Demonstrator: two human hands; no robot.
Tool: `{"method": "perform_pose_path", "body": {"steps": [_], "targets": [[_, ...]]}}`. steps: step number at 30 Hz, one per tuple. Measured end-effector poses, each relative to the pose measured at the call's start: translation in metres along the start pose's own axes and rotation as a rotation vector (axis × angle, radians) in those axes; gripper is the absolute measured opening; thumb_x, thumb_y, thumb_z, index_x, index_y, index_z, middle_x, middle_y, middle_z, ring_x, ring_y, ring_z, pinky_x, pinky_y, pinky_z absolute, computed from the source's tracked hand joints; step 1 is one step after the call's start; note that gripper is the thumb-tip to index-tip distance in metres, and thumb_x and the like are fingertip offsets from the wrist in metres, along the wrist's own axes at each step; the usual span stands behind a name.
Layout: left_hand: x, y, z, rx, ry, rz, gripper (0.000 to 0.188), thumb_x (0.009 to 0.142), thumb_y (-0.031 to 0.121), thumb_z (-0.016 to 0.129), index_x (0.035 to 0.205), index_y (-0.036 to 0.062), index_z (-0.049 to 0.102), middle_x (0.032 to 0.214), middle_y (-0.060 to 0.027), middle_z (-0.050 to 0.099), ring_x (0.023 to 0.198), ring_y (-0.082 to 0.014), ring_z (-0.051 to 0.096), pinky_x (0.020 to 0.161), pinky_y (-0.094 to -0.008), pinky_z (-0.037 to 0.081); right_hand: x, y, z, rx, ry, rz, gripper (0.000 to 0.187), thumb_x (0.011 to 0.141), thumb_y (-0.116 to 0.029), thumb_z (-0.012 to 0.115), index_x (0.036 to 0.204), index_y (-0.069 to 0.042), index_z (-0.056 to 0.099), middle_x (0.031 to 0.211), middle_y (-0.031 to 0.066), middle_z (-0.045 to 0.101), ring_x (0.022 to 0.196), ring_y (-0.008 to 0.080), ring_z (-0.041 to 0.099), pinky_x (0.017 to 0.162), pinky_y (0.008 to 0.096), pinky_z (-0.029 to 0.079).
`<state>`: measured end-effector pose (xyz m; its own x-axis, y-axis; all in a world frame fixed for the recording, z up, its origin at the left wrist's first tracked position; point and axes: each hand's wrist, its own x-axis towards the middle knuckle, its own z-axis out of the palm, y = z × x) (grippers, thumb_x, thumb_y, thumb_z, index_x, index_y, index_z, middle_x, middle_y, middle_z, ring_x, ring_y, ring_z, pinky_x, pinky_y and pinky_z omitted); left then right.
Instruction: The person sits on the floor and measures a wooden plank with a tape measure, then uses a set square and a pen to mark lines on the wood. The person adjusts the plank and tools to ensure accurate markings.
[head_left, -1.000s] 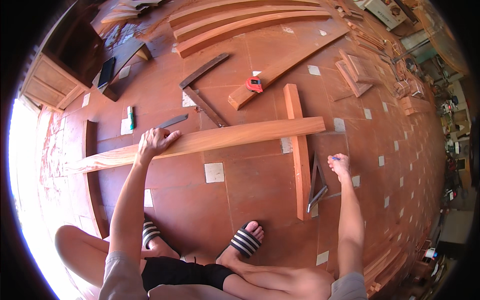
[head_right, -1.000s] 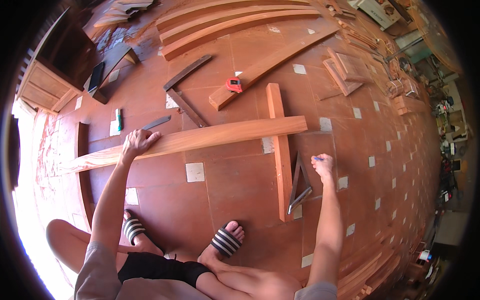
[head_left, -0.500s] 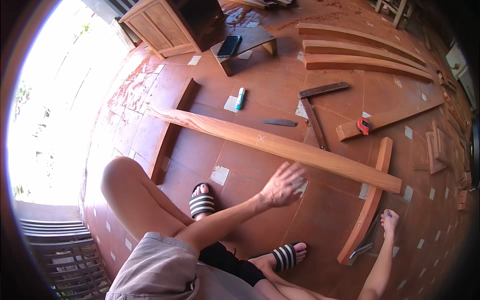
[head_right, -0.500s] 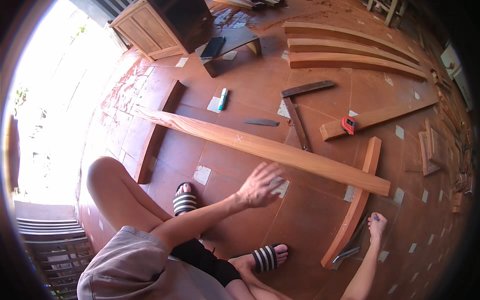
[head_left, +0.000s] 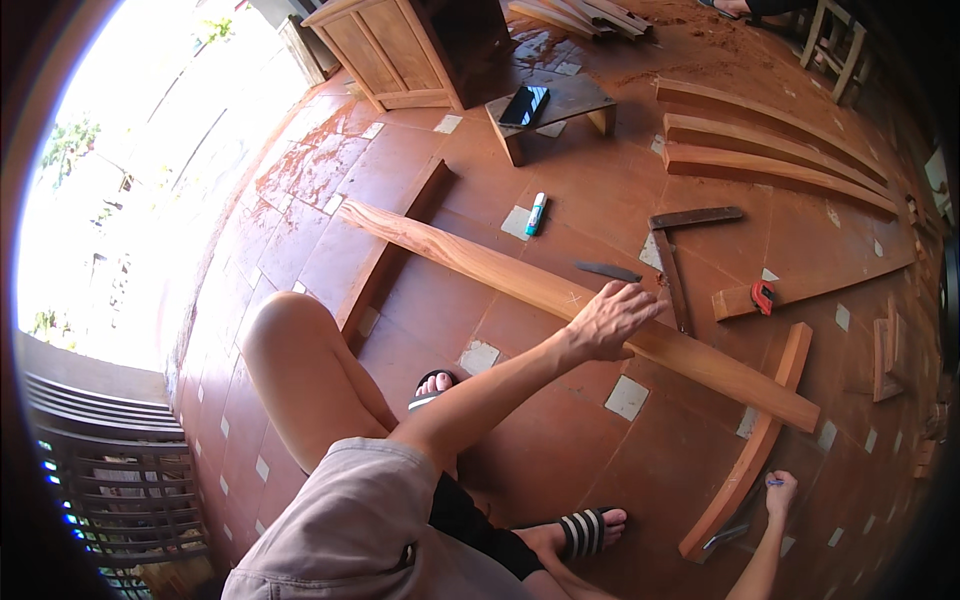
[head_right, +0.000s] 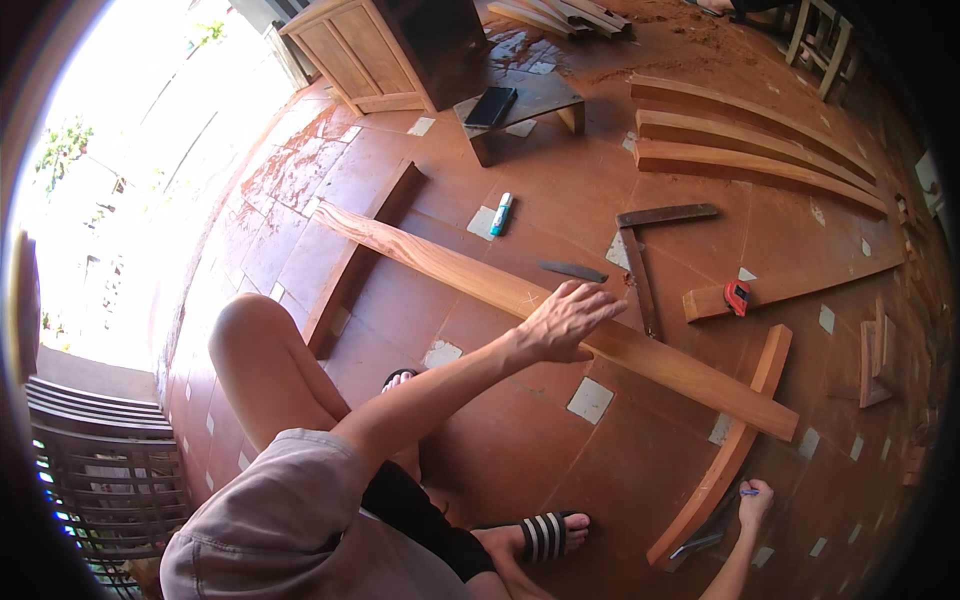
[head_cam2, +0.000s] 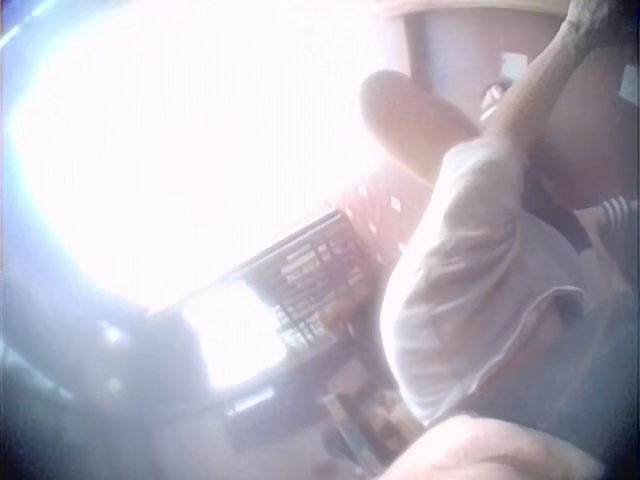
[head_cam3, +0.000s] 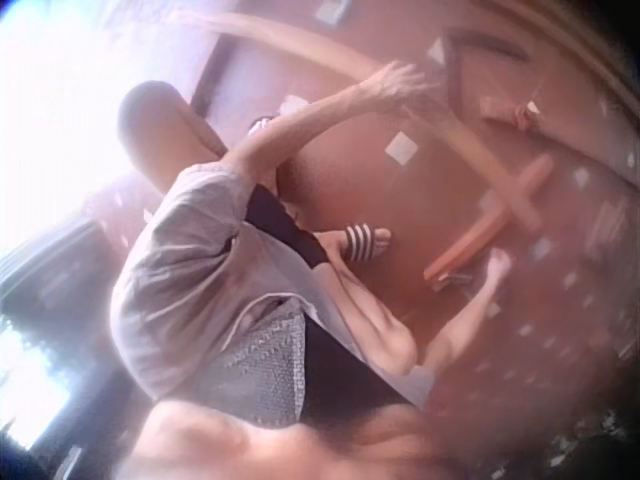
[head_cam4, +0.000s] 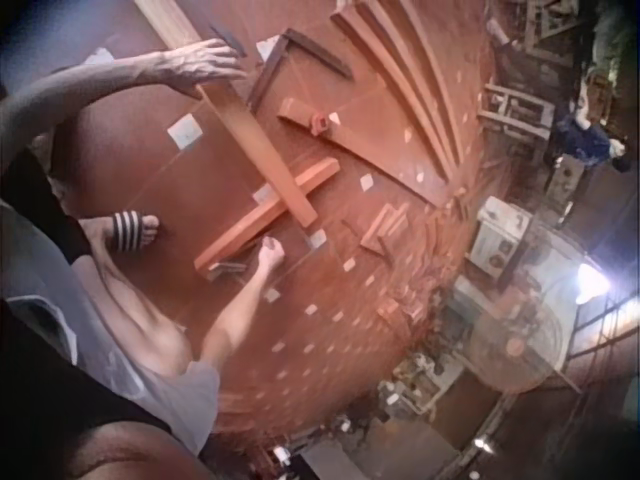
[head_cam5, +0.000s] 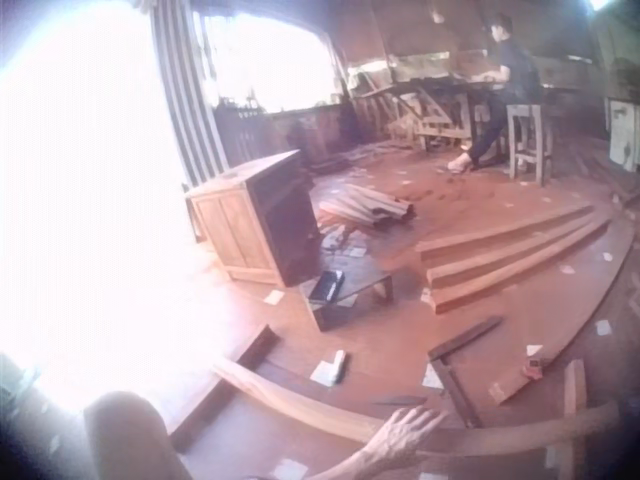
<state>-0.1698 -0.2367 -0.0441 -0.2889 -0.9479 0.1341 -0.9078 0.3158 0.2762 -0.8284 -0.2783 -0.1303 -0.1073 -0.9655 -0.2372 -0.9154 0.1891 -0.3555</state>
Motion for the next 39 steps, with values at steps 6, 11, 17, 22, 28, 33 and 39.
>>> {"method": "perform_pose_path", "body": {"steps": [6,11,17,22,28,33,39], "targets": [[0.026,-0.022,-0.008,-0.111,-0.481,-0.175,0.065,0.069,0.032,0.086,0.13,0.0171,0.07,0.104,-0.0094,0.079,0.103,-0.0295,0.076,0.085,-0.0478,0.06,-0.017,-0.037,-0.016,-0.138,-0.005,-0.057,0.028,0.085,-0.019,0.083,0.105,0.001,0.081,0.095,0.0234,0.079,0.094,0.0392,0.078,0.088,0.0457,0.06],[0.01,-0.017,0.007,-0.075,-0.268,-0.179,0.046,0.074,0.023,0.081,0.119,0.0161,0.072,0.093,-0.0094,0.077,0.091,-0.0319,0.077,0.077,-0.0473,0.061,-0.016,-0.051,-0.022,-0.133,-0.056,-0.027,0.028,0.087,-0.023,0.084,0.104,0.0,0.08,0.094,0.0245,0.078,0.093,0.0397,0.078,0.087,0.0471,0.06],[-0.047,0.018,0.036,0.157,0.297,-0.001,0.052,0.089,0.013,0.069,0.141,0.0126,0.064,0.124,-0.0102,0.066,0.121,-0.0282,0.066,0.101,-0.0469,0.055,-0.018,-0.056,-0.024,-0.15,-0.101,-0.03,0.03,0.089,-0.025,0.084,0.105,0.0,0.08,0.096,0.0241,0.079,0.094,0.0399,0.078,0.086,0.0476,0.059],[-0.061,0.026,0.041,0.265,0.438,0.022,0.058,0.089,0.015,0.068,0.146,0.0158,0.064,0.125,-0.0145,0.068,0.116,-0.0331,0.068,0.105,-0.0509,0.054,-0.018,-0.054,-0.021,-0.15,-0.084,0.022,0.032,0.09,-0.027,0.084,0.105,0.0,0.08,0.098,0.0237,0.079,0.094,0.0403,0.077,0.086,0.0488,0.059],[-0.047,0.028,0.028,0.146,0.323,0.003,0.052,0.088,0.013,0.068,0.14,0.0156,0.068,0.119,-0.0123,0.07,0.111,-0.0324,0.07,0.103,-0.0505,0.053,-0.029,-0.029,-0.01,-0.187,-0.043,-0.017,0.044,0.092,-0.045,0.081,0.105,-0.003,0.081,0.102,0.0228,0.078,0.098,0.0416,0.077,0.089,0.0493,0.059],[-0.035,0.034,0.017,0.12,0.29,0.02,0.051,0.082,0.011,0.074,0.132,0.0142,0.071,0.113,-0.0098,0.07,0.105,-0.0324,0.071,0.094,-0.0465,0.056,-0.055,-0.023,-0.015,-0.164,-0.086,0.145,0.048,0.085,-0.053,0.084,0.104,-0.008,0.085,0.105,0.019,0.081,0.103,0.0385,0.077,0.095,0.0469,0.06],[-0.034,0.029,0.021,0.158,0.171,0.008,0.072,0.069,0.011,0.085,0.139,0.0135,0.069,0.121,-0.0096,0.07,0.11,-0.0314,0.069,0.1,-0.0465,0.055,-0.084,-0.037,-0.037,-0.387,-0.303,0.541,0.059,0.081,-0.046,0.093,0.121,-0.005,0.08,0.124,0.0188,0.08,0.121,0.0325,0.075,0.105,0.0419,0.06]]}}
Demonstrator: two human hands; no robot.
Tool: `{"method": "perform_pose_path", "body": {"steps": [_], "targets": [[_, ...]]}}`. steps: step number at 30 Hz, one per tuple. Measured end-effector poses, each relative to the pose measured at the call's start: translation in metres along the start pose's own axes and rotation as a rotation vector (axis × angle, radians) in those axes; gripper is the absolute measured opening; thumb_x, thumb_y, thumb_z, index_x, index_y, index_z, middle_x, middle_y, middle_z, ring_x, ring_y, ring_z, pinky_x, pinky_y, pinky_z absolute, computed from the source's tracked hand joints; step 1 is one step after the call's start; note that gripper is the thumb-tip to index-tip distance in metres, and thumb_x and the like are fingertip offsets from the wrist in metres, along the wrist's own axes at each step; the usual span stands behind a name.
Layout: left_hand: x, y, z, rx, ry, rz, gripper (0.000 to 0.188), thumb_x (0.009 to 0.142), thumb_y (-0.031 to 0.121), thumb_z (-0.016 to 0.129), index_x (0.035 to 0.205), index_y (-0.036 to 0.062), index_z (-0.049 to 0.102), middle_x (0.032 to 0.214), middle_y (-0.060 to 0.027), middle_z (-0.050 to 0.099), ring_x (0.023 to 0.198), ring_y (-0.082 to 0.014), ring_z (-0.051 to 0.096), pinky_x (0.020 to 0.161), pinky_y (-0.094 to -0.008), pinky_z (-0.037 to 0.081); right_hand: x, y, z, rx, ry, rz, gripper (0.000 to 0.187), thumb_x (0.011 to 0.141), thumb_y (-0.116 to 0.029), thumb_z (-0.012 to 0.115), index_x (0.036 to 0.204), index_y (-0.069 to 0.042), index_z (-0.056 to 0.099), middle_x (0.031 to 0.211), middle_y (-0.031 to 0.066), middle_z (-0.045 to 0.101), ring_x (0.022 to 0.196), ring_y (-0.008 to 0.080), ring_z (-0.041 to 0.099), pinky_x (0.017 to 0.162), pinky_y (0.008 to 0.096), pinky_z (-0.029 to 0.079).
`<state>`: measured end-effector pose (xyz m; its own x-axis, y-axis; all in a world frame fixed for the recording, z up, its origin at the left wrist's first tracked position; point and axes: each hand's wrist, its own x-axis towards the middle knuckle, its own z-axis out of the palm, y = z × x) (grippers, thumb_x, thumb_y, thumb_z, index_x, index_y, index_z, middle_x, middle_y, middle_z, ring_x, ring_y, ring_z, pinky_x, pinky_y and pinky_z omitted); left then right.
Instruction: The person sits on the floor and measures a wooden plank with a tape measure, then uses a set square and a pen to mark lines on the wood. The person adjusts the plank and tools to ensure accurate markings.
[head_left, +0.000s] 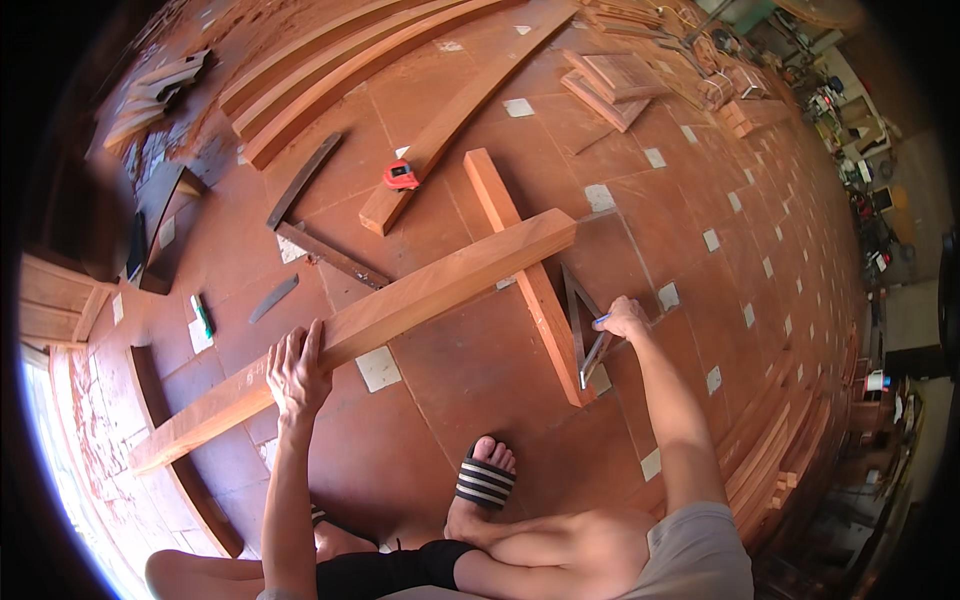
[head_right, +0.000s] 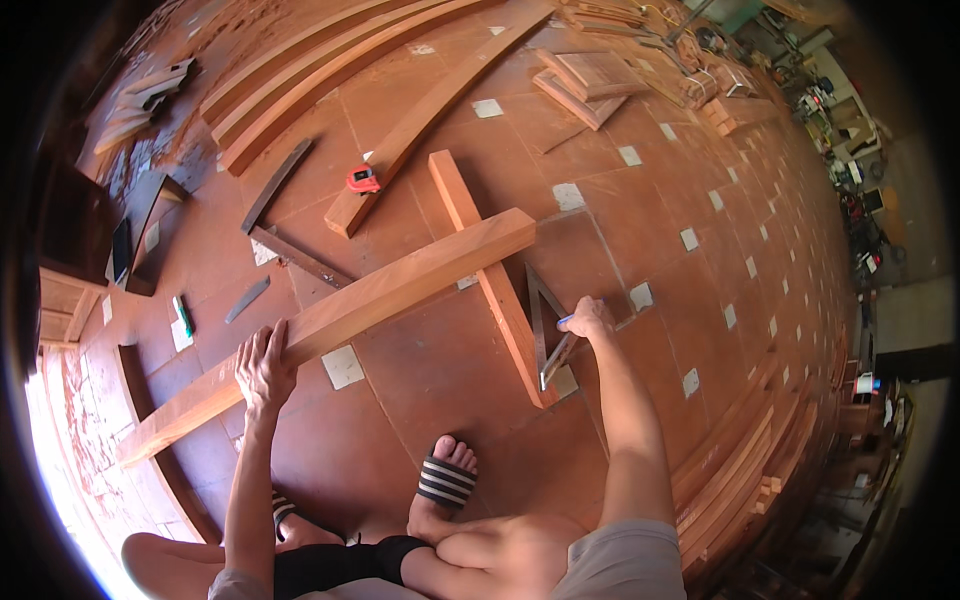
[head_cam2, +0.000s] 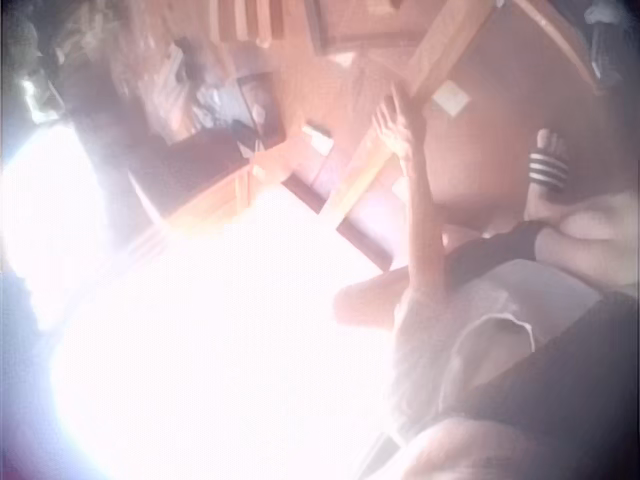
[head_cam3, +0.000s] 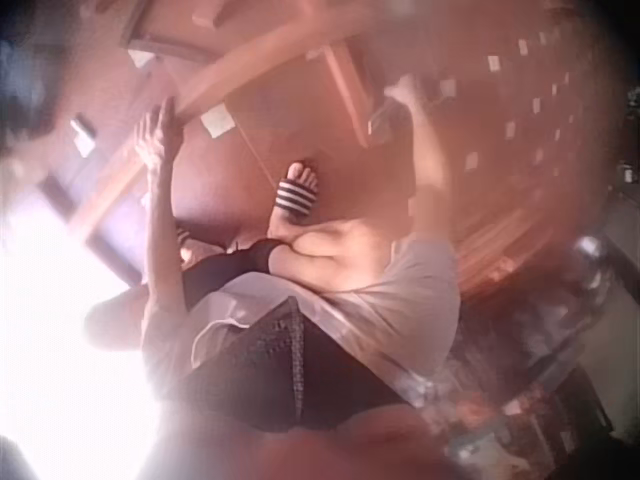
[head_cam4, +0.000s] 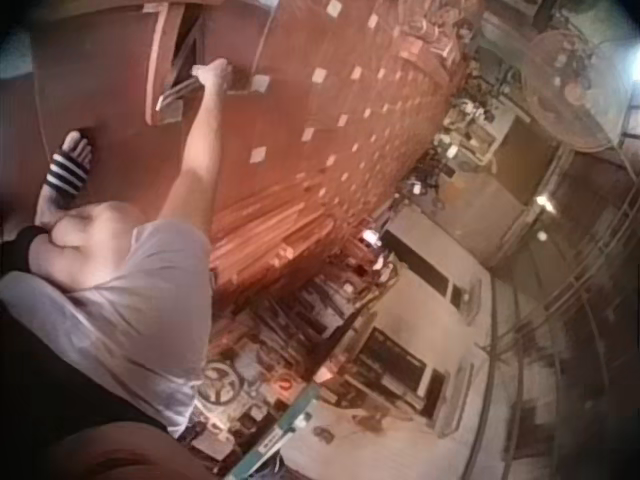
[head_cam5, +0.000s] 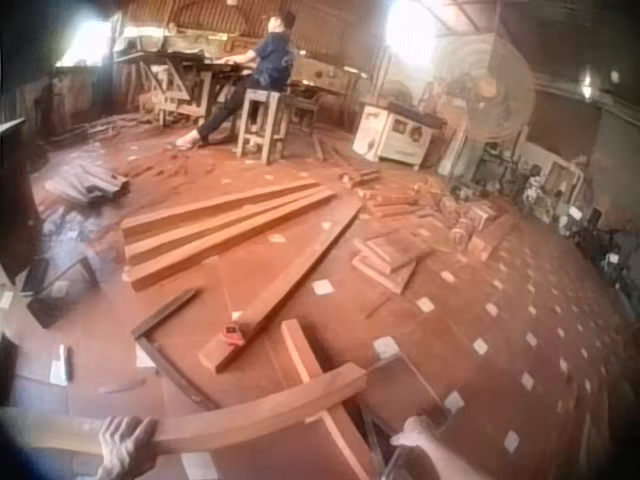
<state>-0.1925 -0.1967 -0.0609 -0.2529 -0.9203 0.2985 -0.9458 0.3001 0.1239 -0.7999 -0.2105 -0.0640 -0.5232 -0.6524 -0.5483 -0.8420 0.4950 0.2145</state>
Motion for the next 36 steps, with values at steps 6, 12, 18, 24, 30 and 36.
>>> {"method": "perform_pose_path", "body": {"steps": [6,12,18,24,30,36], "targets": [[-0.006,0.003,0.007,0.035,0.125,0.046,0.064,0.074,0.011,0.084,0.137,0.0098,0.071,0.118,-0.0123,0.069,0.107,-0.032,0.069,0.097,-0.0476,0.054,0.007,0.006,0.002,0.321,-0.5,0.401,0.062,0.09,-0.037,0.085,0.133,0.005,0.069,0.132,0.0286,0.073,0.114,0.0376,0.077,0.095,0.0465,0.066],[-0.014,0.016,0.012,0.067,0.237,0.04,0.051,0.082,0.009,0.079,0.133,0.0075,0.072,0.112,-0.0131,0.068,0.102,-0.0331,0.069,0.095,-0.0489,0.054,0.014,0.026,0.037,0.79,-0.479,0.353,0.043,0.098,-0.024,0.072,0.126,0.009,0.068,0.122,0.0315,0.074,0.106,0.0418,0.078,0.095,0.051,0.066],[-0.019,0.021,0.013,0.083,0.236,0.017,0.057,0.082,0.007,0.077,0.139,0.0095,0.07,0.115,-0.0119,0.067,0.105,-0.0318,0.068,0.101,-0.0502,0.051,0.019,0.031,0.049,1.064,-0.289,0.351,0.038,0.094,-0.017,0.074,0.121,0.008,0.069,0.113,0.0276,0.075,0.103,0.0413,0.078,0.092,0.0552,0.067],[-0.022,0.022,0.015,0.072,0.222,-0.002,0.065,0.077,0.005,0.079,0.14,0.0108,0.069,0.116,-0.0106,0.066,0.107,-0.0309,0.067,0.103,-0.0506,0.05,0.027,0.023,0.048,1.037,-0.182,0.352,0.038,0.092,-0.011,0.077,0.124,0.009,0.07,0.117,0.0254,0.074,0.101,0.0411,0.078,0.088,0.0541,0.069],[-0.022,0.022,0.014,0.07,0.233,0.004,0.066,0.076,0.004,0.079,0.141,0.0115,0.069,0.117,-0.0105,0.066,0.108,-0.0307,0.067,0.104,-0.0506,0.05,0.024,0.015,0.042,0.945,-0.147,0.358,0.04,0.092,-0.013,0.078,0.124,0.01,0.07,0.118,0.0272,0.075,0.097,0.0417,0.079,0.083,0.0529,0.07],[-0.021,0.023,0.011,0.061,0.224,0.0,0.065,0.077,0.003,0.077,0.141,0.0114,0.068,0.116,-0.0105,0.065,0.107,-0.0311,0.067,0.104,-0.0503,0.05,0.011,0.012,0.028,0.901,-0.198,0.334,0.038,0.093,-0.016,0.077,0.121,0.01,0.071,0.11,0.0275,0.076,0.093,0.0402,0.08,0.082,0.0526,0.07]]}}
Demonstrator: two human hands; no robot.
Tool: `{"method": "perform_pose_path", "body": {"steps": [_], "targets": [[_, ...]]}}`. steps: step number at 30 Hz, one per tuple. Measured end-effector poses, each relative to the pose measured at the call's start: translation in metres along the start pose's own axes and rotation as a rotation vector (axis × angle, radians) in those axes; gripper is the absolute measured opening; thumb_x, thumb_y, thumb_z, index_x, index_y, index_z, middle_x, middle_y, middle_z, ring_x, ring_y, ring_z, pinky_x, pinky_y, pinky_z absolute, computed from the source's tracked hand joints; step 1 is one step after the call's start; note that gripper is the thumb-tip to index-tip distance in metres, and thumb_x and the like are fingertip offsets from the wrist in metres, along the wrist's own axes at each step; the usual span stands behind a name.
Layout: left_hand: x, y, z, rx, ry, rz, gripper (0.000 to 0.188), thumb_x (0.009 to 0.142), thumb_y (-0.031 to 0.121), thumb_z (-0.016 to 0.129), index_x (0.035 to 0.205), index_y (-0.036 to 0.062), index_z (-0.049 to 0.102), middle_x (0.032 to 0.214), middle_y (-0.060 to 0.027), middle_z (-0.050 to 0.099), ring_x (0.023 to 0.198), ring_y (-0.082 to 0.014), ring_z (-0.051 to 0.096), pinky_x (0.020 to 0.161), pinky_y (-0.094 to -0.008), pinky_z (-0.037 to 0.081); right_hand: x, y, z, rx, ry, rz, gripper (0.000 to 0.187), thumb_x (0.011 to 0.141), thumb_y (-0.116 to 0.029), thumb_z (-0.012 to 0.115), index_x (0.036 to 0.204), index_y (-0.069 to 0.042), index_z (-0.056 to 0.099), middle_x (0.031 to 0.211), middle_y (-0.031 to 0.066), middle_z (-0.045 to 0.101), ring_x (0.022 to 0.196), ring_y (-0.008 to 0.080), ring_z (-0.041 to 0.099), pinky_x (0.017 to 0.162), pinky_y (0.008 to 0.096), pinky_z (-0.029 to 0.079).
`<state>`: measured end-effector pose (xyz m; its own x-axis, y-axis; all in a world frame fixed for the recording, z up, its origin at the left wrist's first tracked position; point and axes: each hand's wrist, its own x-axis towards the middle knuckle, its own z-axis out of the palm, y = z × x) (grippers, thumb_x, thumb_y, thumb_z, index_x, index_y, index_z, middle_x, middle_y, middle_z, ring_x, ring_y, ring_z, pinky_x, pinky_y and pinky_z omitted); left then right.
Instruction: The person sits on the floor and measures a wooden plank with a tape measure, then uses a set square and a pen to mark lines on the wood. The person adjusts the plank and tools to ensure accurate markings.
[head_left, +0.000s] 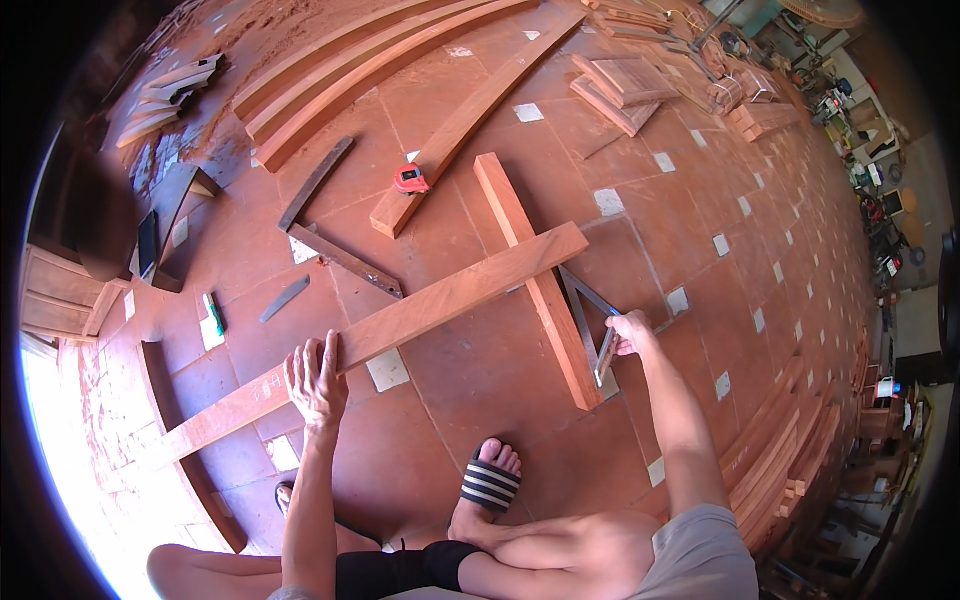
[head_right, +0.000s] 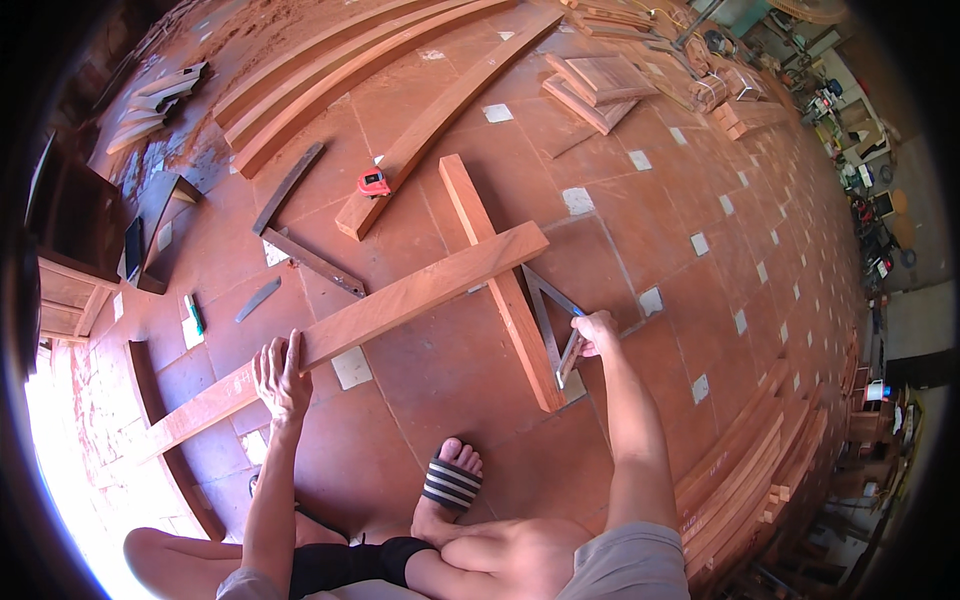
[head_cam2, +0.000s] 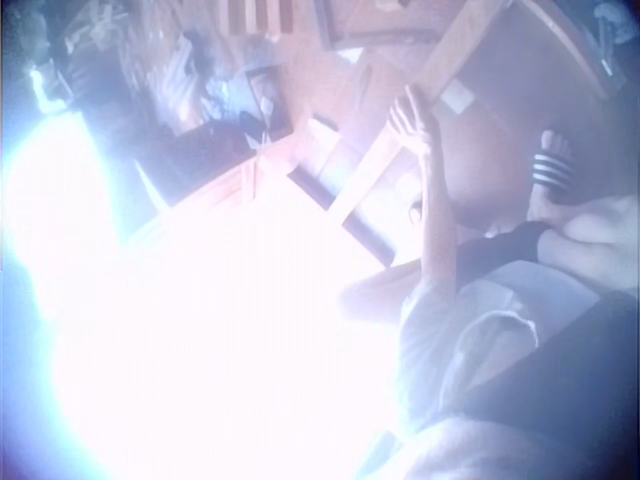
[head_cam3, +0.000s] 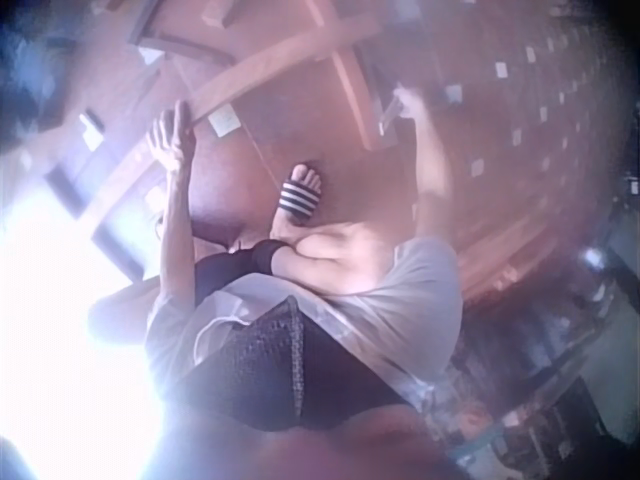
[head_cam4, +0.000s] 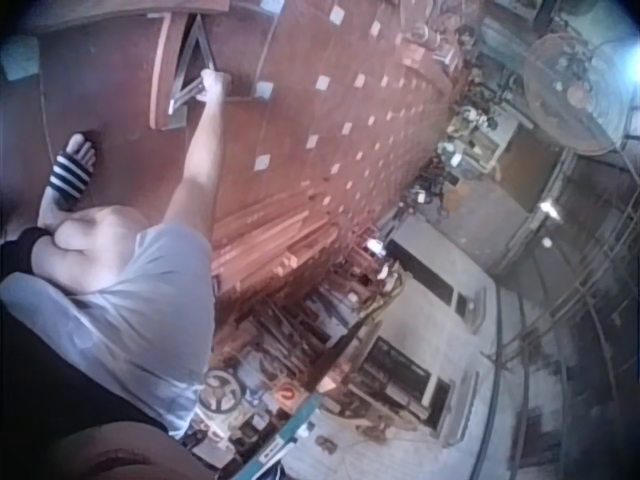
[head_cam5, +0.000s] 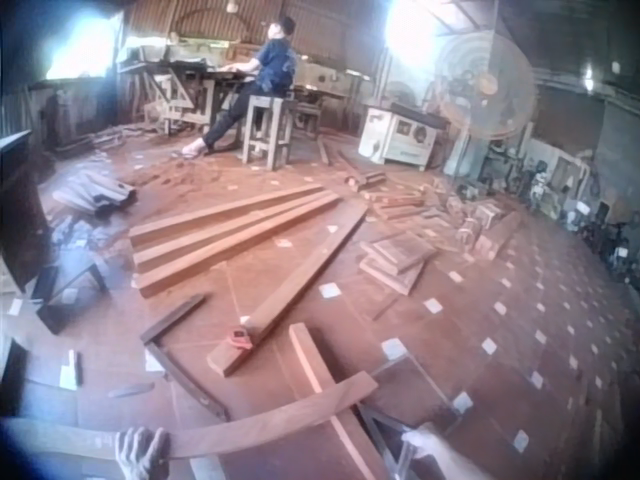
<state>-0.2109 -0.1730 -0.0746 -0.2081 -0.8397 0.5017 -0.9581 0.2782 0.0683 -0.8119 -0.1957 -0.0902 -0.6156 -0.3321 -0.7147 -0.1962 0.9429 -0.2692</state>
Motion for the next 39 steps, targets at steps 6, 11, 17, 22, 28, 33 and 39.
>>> {"method": "perform_pose_path", "body": {"steps": [6,11,17,22,28,33,39], "targets": [[0.001,-0.001,0.0,-0.009,-0.018,-0.01,0.064,0.076,0.004,0.08,0.139,0.0106,0.07,0.117,-0.0111,0.067,0.11,-0.031,0.067,0.105,-0.05,0.05,0.002,-0.001,0.001,-0.024,0.0,-0.004,0.037,0.094,-0.017,0.077,0.118,0.009,0.071,0.108,0.0271,0.077,0.091,0.0397,0.08,0.081,0.0521,0.069],[-0.004,-0.003,0.001,-0.036,-0.017,-0.019,0.071,0.072,0.003,0.08,0.142,0.0121,0.069,0.12,-0.0115,0.066,0.113,-0.0319,0.066,0.106,-0.0511,0.049,0.009,0.002,0.002,-0.041,0.02,-0.013,0.036,0.092,-0.019,0.078,0.115,0.009,0.072,0.105,0.0257,0.077,0.091,0.0387,0.081,0.08,0.051,0.07],[-0.012,-0.004,0.001,0.015,-0.08,-0.052,0.073,0.072,0.006,0.078,0.144,0.0167,0.068,0.126,-0.0098,0.065,0.118,-0.031,0.064,0.109,-0.0521,0.047,0.0,-0.007,0.003,-0.148,0.021,-0.036,0.037,0.092,-0.021,0.077,0.111,0.01,0.074,0.099,0.0264,0.079,0.084,0.0369,0.082,0.076,0.0495,0.07],[-0.016,-0.003,0.003,0.026,-0.106,-0.062,0.077,0.074,0.008,0.079,0.149,0.0186,0.065,0.133,-0.0092,0.063,0.125,-0.0313,0.062,0.116,-0.0535,0.043,-0.01,-0.017,-0.004,-0.34,0.049,-0.068,0.035,0.092,-0.025,0.076,0.108,0.007,0.078,0.098,0.0242,0.081,0.08,0.0328,0.082,0.069,0.0429,0.07],[-0.02,-0.002,0.001,-0.014,-0.174,-0.11,0.097,0.065,0.004,0.087,0.156,0.0204,0.058,0.14,-0.0098,0.06,0.132,-0.0333,0.058,0.12,-0.0552,0.04,-0.017,-0.054,-0.014,-0.545,0.414,-0.446,0.048,0.091,-0.038,0.08,0.108,0.007,0.079,0.101,0.025,0.08,0.107,0.0414,0.077,0.097,0.0479,0.062],[-0.015,0.003,-0.001,0.002,-0.143,-0.108,0.089,0.067,0.005,0.084,0.152,0.0191,0.062,0.138,-0.0101,0.062,0.13,-0.0331,0.059,0.12,-0.0551,0.041,-0.02,-0.096,-0.001,-0.026,0.277,-0.762,0.069,0.088,-0.052,0.085,0.118,0.01,0.076,0.116,0.0287,0.077,0.113,0.0407,0.074,0.099,0.0451,0.058],[-0.012,-0.001,-0.008,0.009,-0.089,-0.06,0.057,0.085,0.009,0.066,0.141,0.0147,0.069,0.131,-0.0105,0.066,0.122,-0.0329,0.063,0.11,-0.0544,0.047,-0.026,-0.13,0.043,0.037,0.09,-0.864,0.069,0.085,-0.043,0.096,0.125,0.007,0.074,0.117,0.0116,0.079,0.107,0.0216,0.072,0.096,0.0378,0.058]]}}
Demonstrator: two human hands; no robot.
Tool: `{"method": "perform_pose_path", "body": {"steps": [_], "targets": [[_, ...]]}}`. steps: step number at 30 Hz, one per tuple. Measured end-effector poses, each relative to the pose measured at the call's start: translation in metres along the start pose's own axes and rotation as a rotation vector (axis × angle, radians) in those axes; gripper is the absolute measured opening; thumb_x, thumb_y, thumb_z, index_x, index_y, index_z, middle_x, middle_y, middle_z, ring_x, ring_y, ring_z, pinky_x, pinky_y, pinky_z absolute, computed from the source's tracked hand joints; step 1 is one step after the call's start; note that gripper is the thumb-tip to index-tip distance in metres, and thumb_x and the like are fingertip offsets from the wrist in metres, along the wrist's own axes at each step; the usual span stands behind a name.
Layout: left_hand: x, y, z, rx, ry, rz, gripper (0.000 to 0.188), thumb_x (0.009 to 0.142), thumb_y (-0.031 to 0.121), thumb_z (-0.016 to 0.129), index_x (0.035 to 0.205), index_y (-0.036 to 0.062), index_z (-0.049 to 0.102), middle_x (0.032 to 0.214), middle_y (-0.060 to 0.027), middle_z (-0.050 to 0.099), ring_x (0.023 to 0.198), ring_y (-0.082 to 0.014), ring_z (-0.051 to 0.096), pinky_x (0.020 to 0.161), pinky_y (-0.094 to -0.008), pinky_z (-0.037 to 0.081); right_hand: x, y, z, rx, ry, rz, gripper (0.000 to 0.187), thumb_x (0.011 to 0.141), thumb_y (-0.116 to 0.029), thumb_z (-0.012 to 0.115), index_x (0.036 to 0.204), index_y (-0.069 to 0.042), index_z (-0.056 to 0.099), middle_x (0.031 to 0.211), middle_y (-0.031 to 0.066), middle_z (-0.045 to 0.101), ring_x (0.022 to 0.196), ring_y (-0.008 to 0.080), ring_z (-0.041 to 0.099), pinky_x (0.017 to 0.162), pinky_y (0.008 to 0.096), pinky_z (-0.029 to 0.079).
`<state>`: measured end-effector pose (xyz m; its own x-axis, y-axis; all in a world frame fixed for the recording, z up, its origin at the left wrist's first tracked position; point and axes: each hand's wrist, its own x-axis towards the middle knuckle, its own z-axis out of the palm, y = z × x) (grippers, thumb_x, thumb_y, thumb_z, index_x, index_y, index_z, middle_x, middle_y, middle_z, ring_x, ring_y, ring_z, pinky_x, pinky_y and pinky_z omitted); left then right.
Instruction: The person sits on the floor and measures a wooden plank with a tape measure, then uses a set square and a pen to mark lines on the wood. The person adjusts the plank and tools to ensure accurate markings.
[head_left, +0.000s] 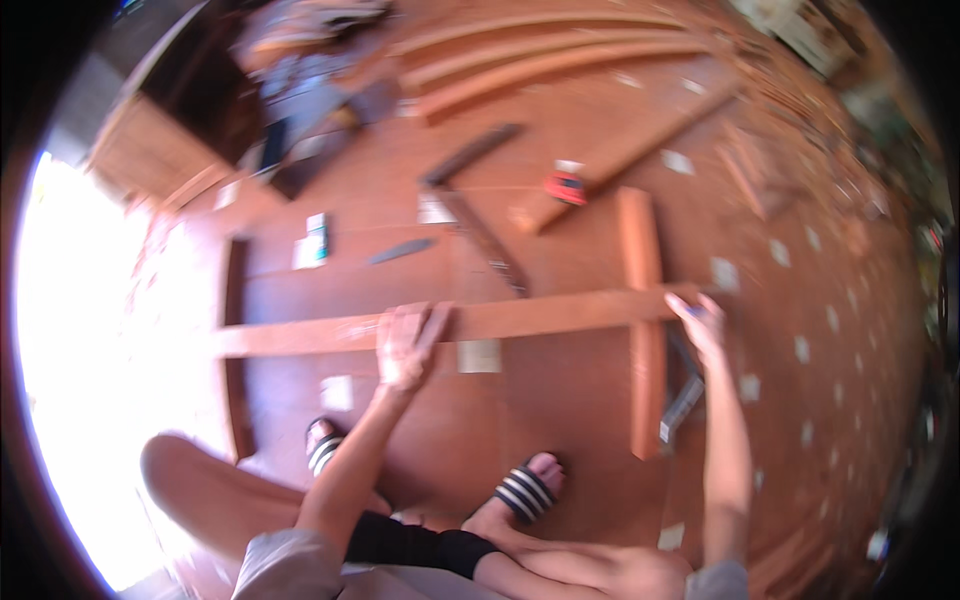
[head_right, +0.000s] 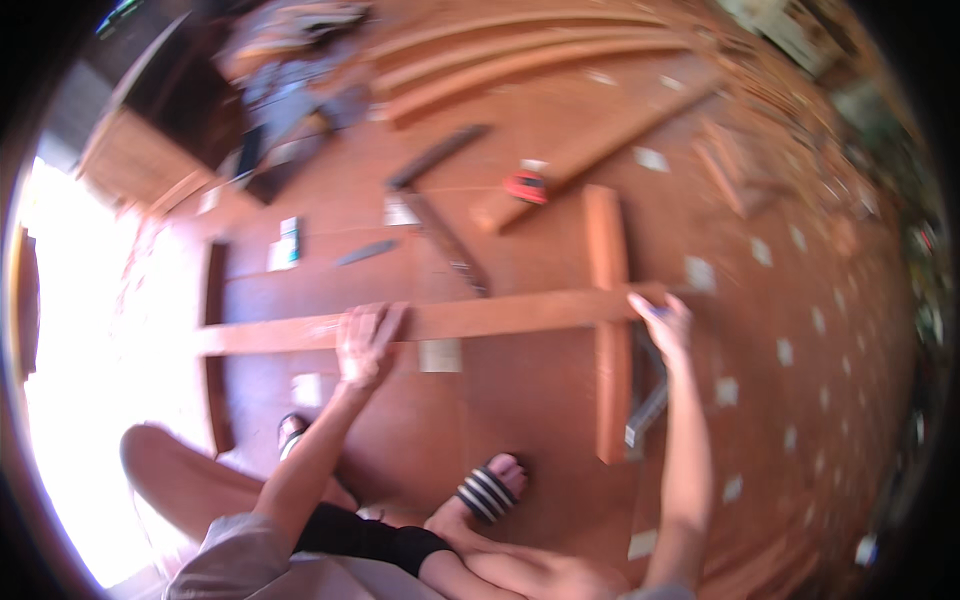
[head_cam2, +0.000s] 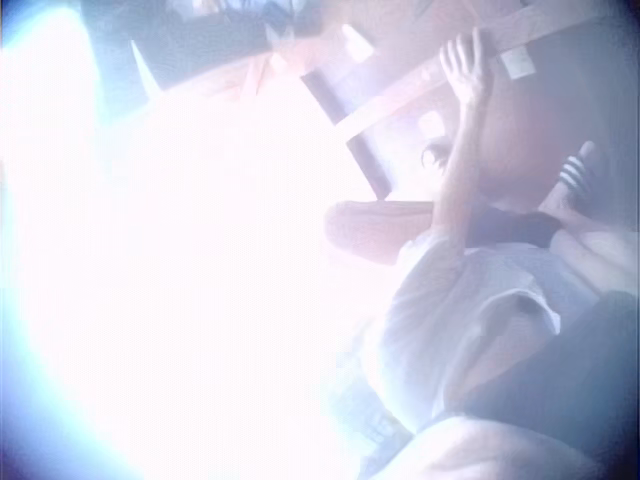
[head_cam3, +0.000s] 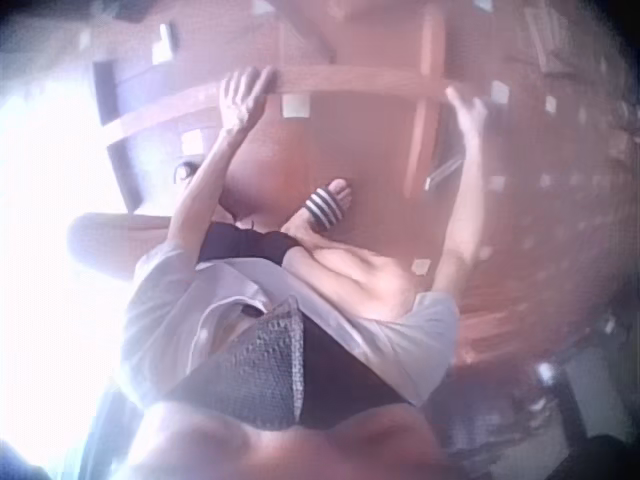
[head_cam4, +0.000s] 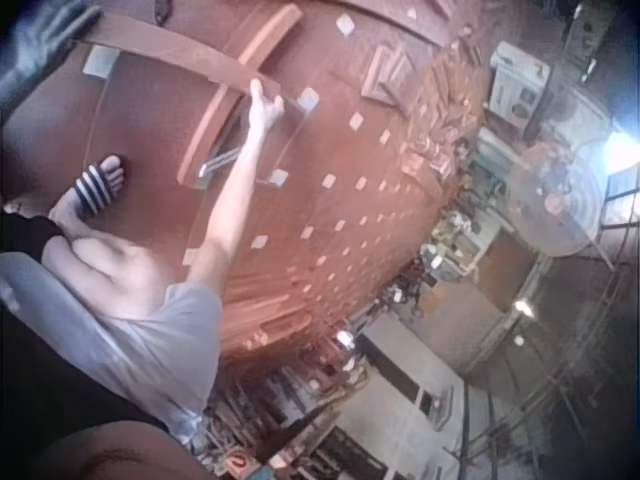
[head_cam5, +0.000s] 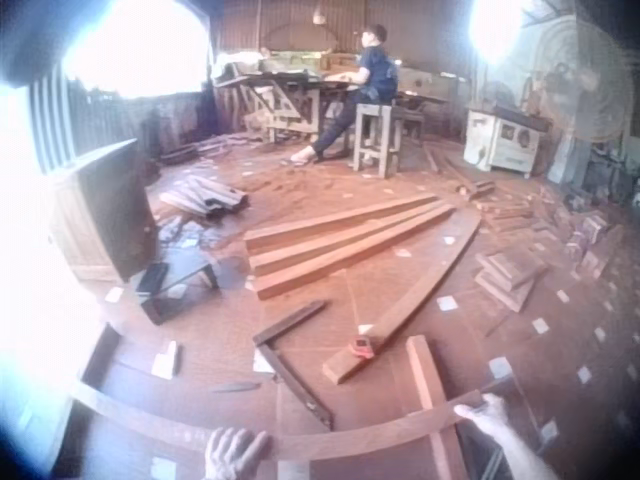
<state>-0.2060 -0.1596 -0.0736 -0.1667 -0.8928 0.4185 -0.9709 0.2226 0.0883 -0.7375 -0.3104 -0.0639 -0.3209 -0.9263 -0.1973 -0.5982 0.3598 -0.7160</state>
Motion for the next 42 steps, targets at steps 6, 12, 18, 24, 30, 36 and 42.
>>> {"method": "perform_pose_path", "body": {"steps": [6,12,18,24,30,36,42], "targets": [[-0.008,-0.006,0.006,0.011,0.021,-0.013,0.064,0.091,0.02,0.064,0.155,0.0171,0.058,0.132,-0.0121,0.064,0.125,-0.0324,0.062,0.117,-0.0534,0.045,0.013,-0.016,-0.015,-0.064,-0.147,0.105,0.041,0.095,-0.029,0.087,0.124,-0.002,0.077,0.108,0.0101,0.079,0.099,0.0204,0.073,0.091,0.0373,0.058],[-0.014,-0.007,0.014,0.019,0.068,-0.006,0.07,0.092,0.018,0.066,0.16,0.0196,0.051,0.134,-0.0101,0.061,0.13,-0.0311,0.059,0.117,-0.0528,0.046,0.06,-0.078,0.046,-0.402,0.001,-0.484,0.065,0.092,-0.029,0.087,0.144,0.003,0.063,0.141,0.0289,0.068,0.13,0.0452,0.065,0.111,0.0503,0.052],[-0.018,-0.004,0.016,0.052,-0.01,-0.013,0.067,0.097,0.024,0.066,0.161,0.0171,0.048,0.138,-0.01,0.058,0.134,-0.0301,0.055,0.124,-0.053,0.039,0.095,-0.18,0.167,-0.484,-0.064,-0.919,0.079,0.091,-0.032,0.086,0.156,-0.001,0.052,0.156,0.0281,0.056,0.139,0.0469,0.057,0.118,0.0516,0.046],[-0.018,-0.011,0.012,-0.005,-0.038,-0.05,0.068,0.096,0.025,0.068,0.16,0.0165,0.048,0.143,-0.0107,0.057,0.137,-0.0311,0.054,0.126,-0.0539,0.035,0.137,-0.186,0.23,-0.527,-0.209,-0.846,0.077,0.083,-0.024,0.091,0.15,-0.003,0.059,0.146,0.0232,0.064,0.135,0.0427,0.06,0.114,0.0507,0.048],[-0.01,-0.002,-0.012,-0.245,-0.127,-0.126,0.069,0.095,0.028,0.072,0.159,0.014,0.05,0.143,-0.0124,0.058,0.137,-0.0332,0.054,0.123,-0.0532,0.038,0.114,-0.219,0.219,-0.598,-0.333,-0.523,0.055,0.079,-0.01,0.086,0.13,0.001,0.069,0.11,0.0187,0.077,0.102,0.0361,0.075,0.091,0.0463,0.058],[0.03,0.034,-0.03,-1.016,0.01,-0.719,0.058,0.106,0.039,0.068,0.151,0.0034,0.058,0.127,-0.0117,0.067,0.115,-0.0261,0.066,0.099,-0.0416,0.056,-0.032,-0.261,0.168,0.346,-0.963,-0.455,0.045,0.084,-0.028,0.093,0.107,-0.005,0.062,0.097,0.0049,0.066,0.075,0.0138,0.069,0.072,0.0303,0.057],[0.054,0.06,-0.02,-1.991,-0.276,-0.973,0.041,0.113,0.04,0.064,0.129,0.0022,0.069,0.106,-0.0012,0.072,0.094,-0.0099,0.068,0.088,-0.0296,0.06,-0.112,-0.266,0.134,0.304,-1.134,-0.465,0.054,0.079,-0.035,0.096,0.094,-0.008,0.051,0.111,0.0126,0.07,0.098,0.0151,0.068,0.087,0.0341,0.059]]}}
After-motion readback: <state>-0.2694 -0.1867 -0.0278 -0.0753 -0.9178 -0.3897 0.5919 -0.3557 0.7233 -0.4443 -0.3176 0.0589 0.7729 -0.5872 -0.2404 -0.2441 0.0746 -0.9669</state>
